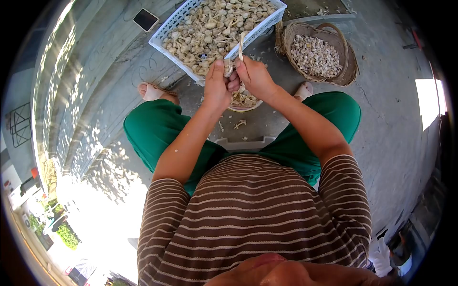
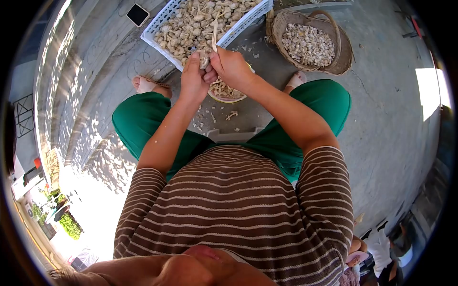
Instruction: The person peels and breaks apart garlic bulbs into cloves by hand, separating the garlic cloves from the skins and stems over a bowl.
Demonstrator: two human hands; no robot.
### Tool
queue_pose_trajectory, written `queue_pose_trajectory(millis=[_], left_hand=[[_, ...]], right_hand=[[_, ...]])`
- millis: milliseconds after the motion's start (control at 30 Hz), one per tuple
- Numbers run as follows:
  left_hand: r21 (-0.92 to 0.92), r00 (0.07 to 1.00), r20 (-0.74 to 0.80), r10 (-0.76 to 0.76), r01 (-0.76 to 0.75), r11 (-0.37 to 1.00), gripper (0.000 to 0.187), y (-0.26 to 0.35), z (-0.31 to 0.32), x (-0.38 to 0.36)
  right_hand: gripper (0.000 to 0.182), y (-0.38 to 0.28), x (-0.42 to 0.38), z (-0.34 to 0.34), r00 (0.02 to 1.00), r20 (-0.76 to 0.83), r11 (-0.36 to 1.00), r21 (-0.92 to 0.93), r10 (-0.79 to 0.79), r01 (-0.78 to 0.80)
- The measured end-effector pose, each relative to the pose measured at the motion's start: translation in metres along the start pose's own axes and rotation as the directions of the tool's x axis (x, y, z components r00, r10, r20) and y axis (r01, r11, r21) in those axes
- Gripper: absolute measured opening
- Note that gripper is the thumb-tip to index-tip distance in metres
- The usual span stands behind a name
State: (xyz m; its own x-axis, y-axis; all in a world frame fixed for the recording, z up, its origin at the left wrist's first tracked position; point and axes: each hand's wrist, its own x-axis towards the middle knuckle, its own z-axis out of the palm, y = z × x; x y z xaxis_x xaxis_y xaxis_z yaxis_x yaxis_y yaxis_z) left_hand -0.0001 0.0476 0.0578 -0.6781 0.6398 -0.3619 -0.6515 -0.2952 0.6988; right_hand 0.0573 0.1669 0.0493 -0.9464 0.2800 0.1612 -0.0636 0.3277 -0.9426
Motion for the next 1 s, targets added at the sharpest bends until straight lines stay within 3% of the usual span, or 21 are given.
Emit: queue_pose_trajectory(millis=[133,233,300,433,533,567,600,700,833,900,1000], left_hand=[[-0.121,0.992,0.105,-0.069,0.082,0.989,0.027,0.005,-0.008,0.001],[-0.246,0.984,0.145,-0.104,0.138,0.959,0.028,0.008,-0.017,0.004],[-0.269,0.970,0.231,-0.080,0.143,0.953,0.023,0.010,-0.021,0.004],[-0.083,0.997,0.077,-0.026,0.032,0.996,0.016,0.011,-0.012,0.001],[0.017,0.999,0.038,0.017,-0.018,1.000,0.019,0.009,-0.009,-0.001],[0.122,0.999,0.029,0.037,-0.041,0.992,0.025,0.007,-0.011,0.000],[0.227,0.998,0.022,0.057,-0.060,0.972,0.031,0.005,-0.013,0.001],[0.257,0.998,0.056,0.036,-0.049,0.965,0.034,0.003,-0.016,0.003],[0.371,0.998,0.039,0.047,-0.058,0.927,0.035,0.002,-0.014,0.005],[0.387,0.998,0.044,0.050,-0.063,0.920,0.032,0.003,-0.016,0.006],[0.361,0.998,0.033,0.061,-0.068,0.930,0.032,0.005,-0.016,0.006]], right_hand=[[0.025,0.023,0.003,-0.001,0.998,-0.059,0.996,-0.092,0.018,-0.023],[0.025,0.040,0.003,-0.007,0.996,0.056,0.969,-0.240,0.077,-0.061],[0.027,0.047,0.002,-0.009,0.986,0.120,0.890,-0.454,0.116,-0.049],[0.027,0.050,-0.004,-0.013,0.995,0.096,0.849,-0.525,-0.018,0.066],[0.024,0.036,0.009,-0.022,0.990,0.071,0.912,-0.386,-0.118,0.137],[0.023,0.029,0.011,-0.026,0.997,0.072,0.993,-0.113,-0.021,0.030],[0.022,0.024,0.012,-0.027,0.992,0.100,0.982,0.167,0.072,-0.089],[0.024,0.021,0.009,-0.021,0.997,0.066,0.965,0.261,-0.026,0.008],[0.026,0.022,0.008,-0.013,0.996,0.067,0.983,0.178,-0.060,0.047],[0.026,0.020,0.007,-0.012,0.986,0.111,0.940,0.304,0.126,-0.154],[0.026,0.030,0.008,-0.010,0.988,0.110,0.928,0.345,0.111,-0.143]])
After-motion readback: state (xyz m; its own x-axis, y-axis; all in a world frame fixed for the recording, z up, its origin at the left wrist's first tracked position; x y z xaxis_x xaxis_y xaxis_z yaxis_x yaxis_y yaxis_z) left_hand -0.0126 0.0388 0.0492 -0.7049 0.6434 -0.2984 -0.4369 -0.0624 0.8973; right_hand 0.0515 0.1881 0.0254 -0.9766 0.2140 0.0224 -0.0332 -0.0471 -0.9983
